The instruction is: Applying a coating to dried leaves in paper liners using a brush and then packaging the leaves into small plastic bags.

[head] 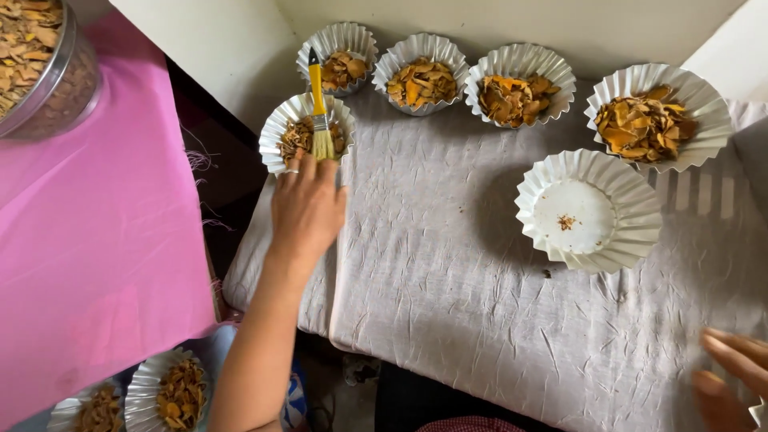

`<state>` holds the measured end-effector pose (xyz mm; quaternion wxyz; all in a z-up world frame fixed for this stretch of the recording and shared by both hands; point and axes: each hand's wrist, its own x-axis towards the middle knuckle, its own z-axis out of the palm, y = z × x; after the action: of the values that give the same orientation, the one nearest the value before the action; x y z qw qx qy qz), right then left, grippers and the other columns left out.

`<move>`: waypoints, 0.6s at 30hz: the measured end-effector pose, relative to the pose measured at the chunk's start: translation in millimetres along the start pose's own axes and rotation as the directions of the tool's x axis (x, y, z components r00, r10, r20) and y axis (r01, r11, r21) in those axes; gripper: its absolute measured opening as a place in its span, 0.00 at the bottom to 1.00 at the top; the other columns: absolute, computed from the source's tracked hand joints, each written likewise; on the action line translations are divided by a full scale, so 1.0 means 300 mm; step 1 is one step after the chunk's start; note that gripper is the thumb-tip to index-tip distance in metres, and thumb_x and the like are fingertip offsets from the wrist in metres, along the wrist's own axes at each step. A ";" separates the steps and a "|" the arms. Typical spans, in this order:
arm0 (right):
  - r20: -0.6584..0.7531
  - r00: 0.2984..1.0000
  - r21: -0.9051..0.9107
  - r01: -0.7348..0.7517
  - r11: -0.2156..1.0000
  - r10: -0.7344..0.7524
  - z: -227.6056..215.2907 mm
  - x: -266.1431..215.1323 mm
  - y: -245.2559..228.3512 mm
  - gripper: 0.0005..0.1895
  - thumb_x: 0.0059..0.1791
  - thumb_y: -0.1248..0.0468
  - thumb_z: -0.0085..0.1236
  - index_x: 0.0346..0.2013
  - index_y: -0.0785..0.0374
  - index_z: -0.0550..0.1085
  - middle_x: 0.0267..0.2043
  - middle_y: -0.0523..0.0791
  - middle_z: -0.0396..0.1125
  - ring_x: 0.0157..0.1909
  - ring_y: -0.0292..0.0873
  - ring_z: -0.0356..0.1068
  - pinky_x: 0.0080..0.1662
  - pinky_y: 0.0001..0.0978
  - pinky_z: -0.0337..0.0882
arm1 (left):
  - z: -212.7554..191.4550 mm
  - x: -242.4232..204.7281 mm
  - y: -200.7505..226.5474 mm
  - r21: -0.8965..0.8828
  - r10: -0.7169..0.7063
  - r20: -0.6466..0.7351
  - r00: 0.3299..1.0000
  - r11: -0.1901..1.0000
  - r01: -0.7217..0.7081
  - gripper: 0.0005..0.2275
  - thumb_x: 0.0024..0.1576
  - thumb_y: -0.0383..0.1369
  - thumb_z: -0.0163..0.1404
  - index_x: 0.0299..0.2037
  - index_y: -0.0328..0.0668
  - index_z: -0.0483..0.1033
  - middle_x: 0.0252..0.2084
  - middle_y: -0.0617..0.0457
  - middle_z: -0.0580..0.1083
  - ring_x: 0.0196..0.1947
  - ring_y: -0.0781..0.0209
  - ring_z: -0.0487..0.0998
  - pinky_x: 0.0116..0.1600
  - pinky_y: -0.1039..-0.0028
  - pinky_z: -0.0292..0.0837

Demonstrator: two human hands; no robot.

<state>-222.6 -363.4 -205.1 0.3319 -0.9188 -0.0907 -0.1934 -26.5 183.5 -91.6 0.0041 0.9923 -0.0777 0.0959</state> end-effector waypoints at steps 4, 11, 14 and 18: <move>-0.015 0.993 -0.138 0.110 0.984 -0.113 -0.012 0.284 -0.522 0.22 0.49 0.62 0.61 0.55 0.70 0.76 0.60 0.56 0.73 0.61 0.55 0.73 0.66 0.51 0.72 | 0.070 -0.029 -0.101 0.106 -0.002 -0.043 0.999 0.994 0.006 0.15 0.57 0.29 0.52 0.53 0.35 0.71 0.58 0.36 0.68 0.52 0.37 0.71 0.55 0.52 0.67; 0.167 0.973 -0.380 0.211 0.901 -0.158 0.118 0.348 -0.494 0.36 0.44 0.48 0.60 0.67 0.50 0.68 0.71 0.48 0.62 0.73 0.53 0.61 0.68 0.56 0.62 | 0.063 -0.065 -0.092 0.145 0.179 -0.049 0.983 0.975 -0.171 0.07 0.60 0.22 0.48 0.47 0.31 0.73 0.48 0.39 0.76 0.50 0.43 0.79 0.56 0.59 0.77; 0.183 0.973 -0.409 0.205 0.889 -0.140 0.134 0.351 -0.476 0.36 0.45 0.46 0.58 0.67 0.51 0.68 0.70 0.49 0.63 0.74 0.53 0.60 0.73 0.56 0.57 | 0.081 -0.088 -0.066 0.150 0.218 0.045 0.975 0.963 -0.222 0.09 0.60 0.19 0.45 0.49 0.31 0.73 0.49 0.37 0.77 0.46 0.44 0.81 0.59 0.58 0.77; 0.220 0.973 -0.464 0.165 0.871 -0.067 0.124 0.341 -0.461 0.37 0.45 0.43 0.54 0.69 0.45 0.65 0.70 0.44 0.63 0.75 0.50 0.58 0.74 0.56 0.52 | 0.047 -0.168 0.078 0.174 0.296 -0.030 0.955 0.942 -0.287 0.04 0.61 0.22 0.49 0.44 0.34 0.72 0.46 0.40 0.76 0.36 0.50 0.80 0.38 0.68 0.84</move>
<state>-159.3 -230.0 -109.2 0.0715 -0.9797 -0.1275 -0.1374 -76.1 167.9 -115.3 -0.0915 0.9637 -0.2151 0.1291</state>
